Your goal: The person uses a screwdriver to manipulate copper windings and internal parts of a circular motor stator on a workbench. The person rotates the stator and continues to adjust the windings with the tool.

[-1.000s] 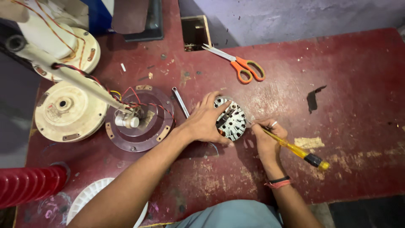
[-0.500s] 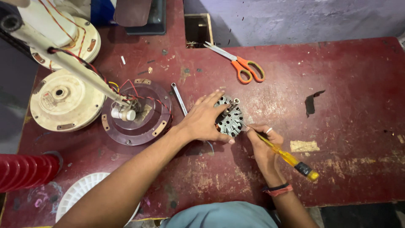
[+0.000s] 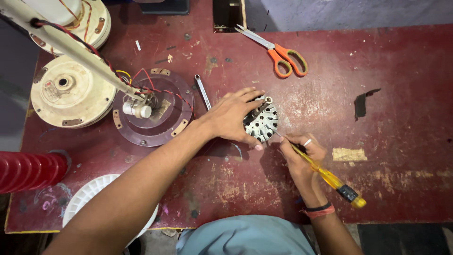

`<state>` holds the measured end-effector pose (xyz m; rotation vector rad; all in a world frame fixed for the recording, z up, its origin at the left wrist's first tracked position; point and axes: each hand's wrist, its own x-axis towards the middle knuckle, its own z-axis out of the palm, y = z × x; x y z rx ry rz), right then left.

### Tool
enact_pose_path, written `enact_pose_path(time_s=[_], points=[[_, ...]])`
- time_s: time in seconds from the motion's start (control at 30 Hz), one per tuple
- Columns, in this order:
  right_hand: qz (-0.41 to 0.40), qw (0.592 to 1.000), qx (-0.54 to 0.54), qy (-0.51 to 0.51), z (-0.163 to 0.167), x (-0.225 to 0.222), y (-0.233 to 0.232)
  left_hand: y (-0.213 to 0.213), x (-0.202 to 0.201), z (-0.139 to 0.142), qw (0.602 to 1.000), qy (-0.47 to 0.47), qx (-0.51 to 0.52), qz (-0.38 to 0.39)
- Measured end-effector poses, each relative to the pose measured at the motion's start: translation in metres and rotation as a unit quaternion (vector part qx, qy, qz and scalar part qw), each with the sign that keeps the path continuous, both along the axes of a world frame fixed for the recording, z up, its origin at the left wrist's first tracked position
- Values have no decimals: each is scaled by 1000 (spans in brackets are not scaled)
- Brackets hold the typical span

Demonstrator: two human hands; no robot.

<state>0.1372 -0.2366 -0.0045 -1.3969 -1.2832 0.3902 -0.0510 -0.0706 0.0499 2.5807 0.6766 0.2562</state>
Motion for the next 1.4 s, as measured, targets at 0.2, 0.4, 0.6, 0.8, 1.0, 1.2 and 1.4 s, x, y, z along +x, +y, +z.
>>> enact_pose_path(time_s=[0.2, 0.4, 0.6, 0.8, 1.0, 1.2, 1.4], points=[[-12, 1000, -14, -12, 6, -2, 5, 3, 6, 3, 999, 26, 33, -26], [-2, 998, -7, -62, 8, 0, 4, 5, 6, 1, 999, 18, 27, -33], [19, 999, 3, -49, 11, -2, 4, 8, 7, 1, 999, 15, 31, -42], [10, 999, -4, -30, 9, -4, 1, 6, 7, 3, 998, 35, 26, -36], [21, 999, -4, -32, 6, -1, 3, 6, 7, 4, 999, 14, 27, -39], [10, 1000, -8, -15, 5, -1, 2, 7, 8, 3, 998, 47, 23, -28], [5, 1000, -12, -13, -1, -1, 5, 8, 7, 2, 999, 17, 17, -34]])
